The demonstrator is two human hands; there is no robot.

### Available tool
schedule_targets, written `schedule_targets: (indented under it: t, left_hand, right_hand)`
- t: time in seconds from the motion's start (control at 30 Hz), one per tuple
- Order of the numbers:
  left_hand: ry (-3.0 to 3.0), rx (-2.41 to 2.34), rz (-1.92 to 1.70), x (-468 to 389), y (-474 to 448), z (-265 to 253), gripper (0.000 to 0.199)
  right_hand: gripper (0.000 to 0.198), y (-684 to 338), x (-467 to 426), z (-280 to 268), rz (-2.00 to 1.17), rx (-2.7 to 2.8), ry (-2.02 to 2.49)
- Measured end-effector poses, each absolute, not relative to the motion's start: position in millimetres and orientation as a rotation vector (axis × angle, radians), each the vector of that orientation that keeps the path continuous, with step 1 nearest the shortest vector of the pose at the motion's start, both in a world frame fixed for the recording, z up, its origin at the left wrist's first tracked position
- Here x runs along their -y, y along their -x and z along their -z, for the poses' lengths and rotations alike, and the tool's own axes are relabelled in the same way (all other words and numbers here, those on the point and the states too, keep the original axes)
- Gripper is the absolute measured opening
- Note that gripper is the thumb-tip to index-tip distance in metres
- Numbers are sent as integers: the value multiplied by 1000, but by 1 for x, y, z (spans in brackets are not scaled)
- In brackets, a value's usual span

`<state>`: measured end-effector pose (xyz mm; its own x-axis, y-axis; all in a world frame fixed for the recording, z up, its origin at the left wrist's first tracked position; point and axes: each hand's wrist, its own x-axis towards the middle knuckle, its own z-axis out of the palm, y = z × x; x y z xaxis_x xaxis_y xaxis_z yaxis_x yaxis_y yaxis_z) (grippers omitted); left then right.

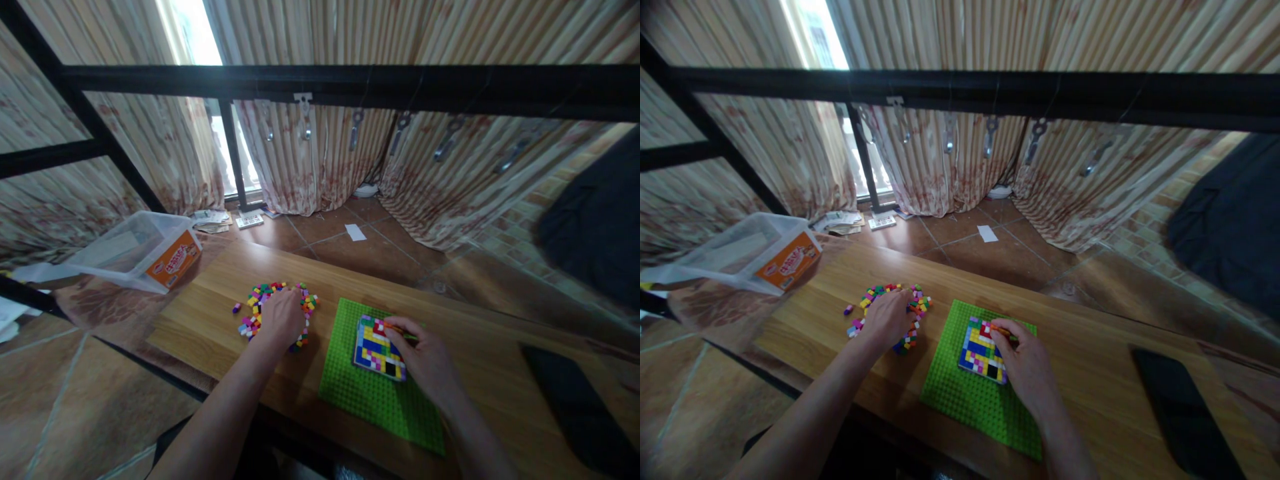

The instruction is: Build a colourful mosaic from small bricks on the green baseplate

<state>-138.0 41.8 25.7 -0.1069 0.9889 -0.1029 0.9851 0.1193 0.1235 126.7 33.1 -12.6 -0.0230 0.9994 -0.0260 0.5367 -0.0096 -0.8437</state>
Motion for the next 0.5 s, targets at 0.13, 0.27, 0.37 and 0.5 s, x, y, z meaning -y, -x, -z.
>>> schedule_targets:
  t: [0.13, 0.27, 0.37, 0.5]
  left_hand:
    - [-1952, -2167, -247, -42, 134, -29, 22]
    - [-1880, -1957, -545, -46, 129, -24, 20]
    - [-1695, -1689, -816, -49, 124, -14, 21]
    - [-1409, -1308, -987, -49, 116, -9, 18]
  right_hand:
    - [33, -126, -33, 13, -932, 1627, 1596]
    - [32, -128, -32, 16, -927, 1638, 1598]
    - [33, -128, -31, 17, -924, 1643, 1586]
    - [33, -126, -31, 16, -879, 1638, 1588]
